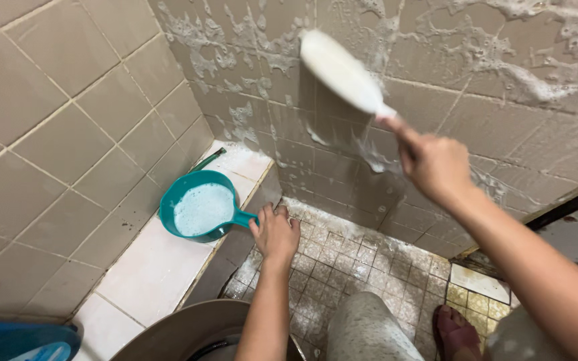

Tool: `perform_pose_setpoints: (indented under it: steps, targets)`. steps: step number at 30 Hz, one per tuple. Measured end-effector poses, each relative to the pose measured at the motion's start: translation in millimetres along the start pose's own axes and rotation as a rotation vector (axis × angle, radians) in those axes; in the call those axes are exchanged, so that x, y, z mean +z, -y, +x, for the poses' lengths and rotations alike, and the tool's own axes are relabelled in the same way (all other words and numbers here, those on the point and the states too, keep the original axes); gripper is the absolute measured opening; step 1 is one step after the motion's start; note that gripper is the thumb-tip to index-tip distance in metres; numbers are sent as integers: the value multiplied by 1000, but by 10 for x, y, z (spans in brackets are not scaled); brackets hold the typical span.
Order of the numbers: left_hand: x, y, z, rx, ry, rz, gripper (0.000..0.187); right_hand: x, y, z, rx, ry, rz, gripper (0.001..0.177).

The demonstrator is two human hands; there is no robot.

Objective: The person scrubs tiled bathroom walls using a brush and soapy water from a teal scoop. They repeatedly dip the brush into the scoop and scrub different sections of the wall, spreading foam across the tiles.

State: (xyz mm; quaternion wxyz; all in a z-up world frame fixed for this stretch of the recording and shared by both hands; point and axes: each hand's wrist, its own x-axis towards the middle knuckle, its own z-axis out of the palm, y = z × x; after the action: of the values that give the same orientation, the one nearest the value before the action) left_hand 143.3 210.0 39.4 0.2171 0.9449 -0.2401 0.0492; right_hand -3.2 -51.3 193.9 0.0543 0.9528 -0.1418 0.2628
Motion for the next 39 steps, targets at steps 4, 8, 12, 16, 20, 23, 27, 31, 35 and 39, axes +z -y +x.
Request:
perform_pose_setpoints:
  steps: [4, 8, 12, 16, 20, 23, 27, 31, 35, 39]
  targets:
    - [-11, 24, 18, -23, -17, -31, 40, 80, 102, 76, 70, 97, 73, 40]
    - [-63, 46, -6, -39, -8, 1, 37, 326, 394, 30, -25, 292, -60, 63]
    - [-59, 51, 21, -40, -93, -1, 35, 406, 383, 224, 35, 166, 27, 44]
    - [-37, 43, 31, -25, -163, -20, 32, 488, 299, 411, 18, -75, 142, 45]
    - [-79, 68, 23, -51, -185, -9, 32, 725, 498, 344, 19, 305, -84, 45]
    - [-105, 111, 25, -69, -207, -6, 30, 824, 592, 369, -109, 119, -38, 64]
    - [-56, 134, 26, -77, -212, -17, 30, 770, 538, 519, 43, 138, -25, 47]
    - [-69, 144, 72, -84, -226, 4, 32, 669, 645, 583, 69, 233, 38, 47]
    - [-57, 156, 45, -102, -202, 17, 33, 647, 683, 492, -34, 216, -84, 60]
    - [1, 139, 62, -109, -180, 16, 31, 589, 476, 489, 33, -7, 77, 45]
